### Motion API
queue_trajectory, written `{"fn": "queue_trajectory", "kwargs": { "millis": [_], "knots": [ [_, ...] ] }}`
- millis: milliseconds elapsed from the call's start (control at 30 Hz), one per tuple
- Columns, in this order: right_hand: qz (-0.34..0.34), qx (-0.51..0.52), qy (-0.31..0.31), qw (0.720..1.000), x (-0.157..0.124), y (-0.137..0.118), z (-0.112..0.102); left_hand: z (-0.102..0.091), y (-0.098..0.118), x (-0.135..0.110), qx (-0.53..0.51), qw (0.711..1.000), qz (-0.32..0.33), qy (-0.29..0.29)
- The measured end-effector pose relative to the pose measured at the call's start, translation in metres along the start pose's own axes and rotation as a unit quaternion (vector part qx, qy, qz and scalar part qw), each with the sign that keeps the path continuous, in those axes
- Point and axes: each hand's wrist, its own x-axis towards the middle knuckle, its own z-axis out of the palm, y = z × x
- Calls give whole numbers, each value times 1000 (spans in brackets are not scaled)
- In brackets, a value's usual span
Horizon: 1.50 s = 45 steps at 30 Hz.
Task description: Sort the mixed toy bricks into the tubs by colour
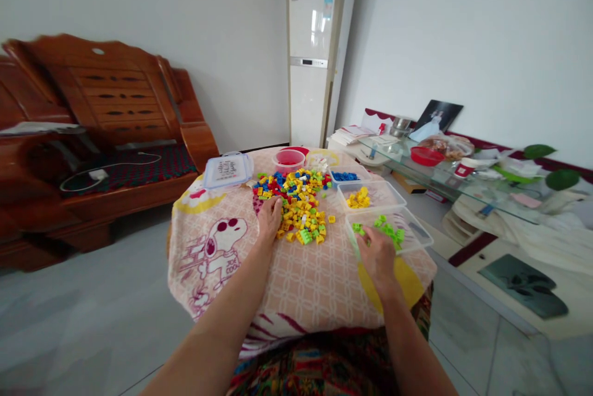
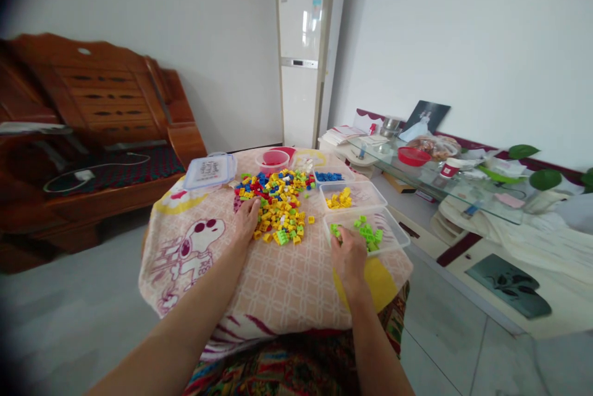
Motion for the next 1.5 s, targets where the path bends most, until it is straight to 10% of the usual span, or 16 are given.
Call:
{"fn": "queue_trajectory", "kwargs": {
  "millis": [567,1100,1333,1500],
  "knots": [
    [-58,28,-69,996,-15,-63,40,-4,-2,2,10,1000,3,-14],
    [-66,-67,80,992,-15,9,12,-4,5,-2,15,1000,5,-5],
    [-64,-113,93,987,-17,10,16,-6,15,-23,51,990,124,44],
    [-69,-112,84,988,-17,12,16,-11,34,-53,110,972,203,-33]
  ]
}}
